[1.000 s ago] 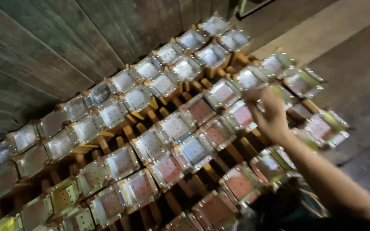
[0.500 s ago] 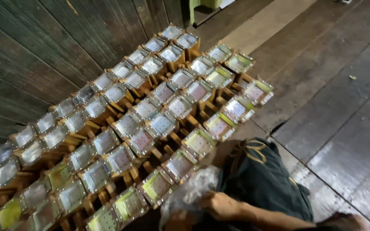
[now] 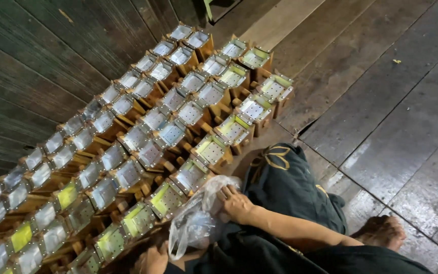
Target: Filling a grid of small containers with metal rings taken from a plastic bag
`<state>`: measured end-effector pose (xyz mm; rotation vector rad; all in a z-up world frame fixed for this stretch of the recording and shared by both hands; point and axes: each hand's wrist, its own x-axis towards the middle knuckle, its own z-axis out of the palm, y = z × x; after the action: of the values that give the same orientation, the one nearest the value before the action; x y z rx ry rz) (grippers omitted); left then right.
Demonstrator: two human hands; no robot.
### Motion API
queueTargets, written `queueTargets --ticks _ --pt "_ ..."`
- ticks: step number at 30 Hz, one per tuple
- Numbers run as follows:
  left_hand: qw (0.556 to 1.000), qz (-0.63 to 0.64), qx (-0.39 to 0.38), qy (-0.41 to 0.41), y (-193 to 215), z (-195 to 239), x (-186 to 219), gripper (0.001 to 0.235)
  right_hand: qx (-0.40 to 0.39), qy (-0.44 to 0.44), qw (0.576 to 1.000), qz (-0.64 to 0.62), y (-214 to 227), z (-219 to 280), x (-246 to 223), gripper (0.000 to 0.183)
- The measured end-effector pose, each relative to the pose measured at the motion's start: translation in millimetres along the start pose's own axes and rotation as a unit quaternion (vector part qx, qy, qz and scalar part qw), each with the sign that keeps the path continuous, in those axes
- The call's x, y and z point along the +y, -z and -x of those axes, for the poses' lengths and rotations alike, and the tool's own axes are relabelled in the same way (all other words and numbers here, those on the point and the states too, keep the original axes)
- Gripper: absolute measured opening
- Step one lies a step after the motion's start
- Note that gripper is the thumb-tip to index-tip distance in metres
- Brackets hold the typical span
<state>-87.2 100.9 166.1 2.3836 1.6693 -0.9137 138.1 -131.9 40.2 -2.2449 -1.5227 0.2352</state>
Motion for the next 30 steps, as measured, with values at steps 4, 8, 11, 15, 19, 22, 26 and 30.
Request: queueTargets --ticks 4,8,11,15,19,22,26,30 --pt "0.974 -0.158 -0.161 0.000 -24 -23 30 0.106 0.088 0.040 0.995 0.033 4 12 24 0.050" --pt "0.979 0.032 -0.202 0.015 -146 -47 48 0.079 0.229 0.089 0.969 -0.014 62 17 -11 0.020" --pt "0.917 0.311 -0.250 0.021 -163 -73 94 0.039 0.063 0.154 0.970 -0.177 91 20 -46 0.062" --pt "0.937 0.142 -0.253 -0.193 -150 -58 128 0.048 -0.013 0.168 0.969 -0.181 40 -11 -47 0.037" --pt "0.951 -0.083 -0.203 -0.219 -78 19 120 0.053 -0.183 0.054 0.978 0.087 -145 -54 9 0.022" --pt "0.958 -0.176 -0.199 -0.112 -48 38 133 0.059 -0.147 -0.044 0.976 0.152 -109 -42 26 0.070" --pt "0.926 -0.214 -0.282 -0.131 -118 -33 129 0.069 -0.236 -0.111 0.956 0.131 -34 -33 6 0.082" --pt "0.926 -0.052 -0.282 -0.248 -200 -121 127 0.053 -0.196 -0.045 0.965 0.171 -3 -24 -1 0.048"
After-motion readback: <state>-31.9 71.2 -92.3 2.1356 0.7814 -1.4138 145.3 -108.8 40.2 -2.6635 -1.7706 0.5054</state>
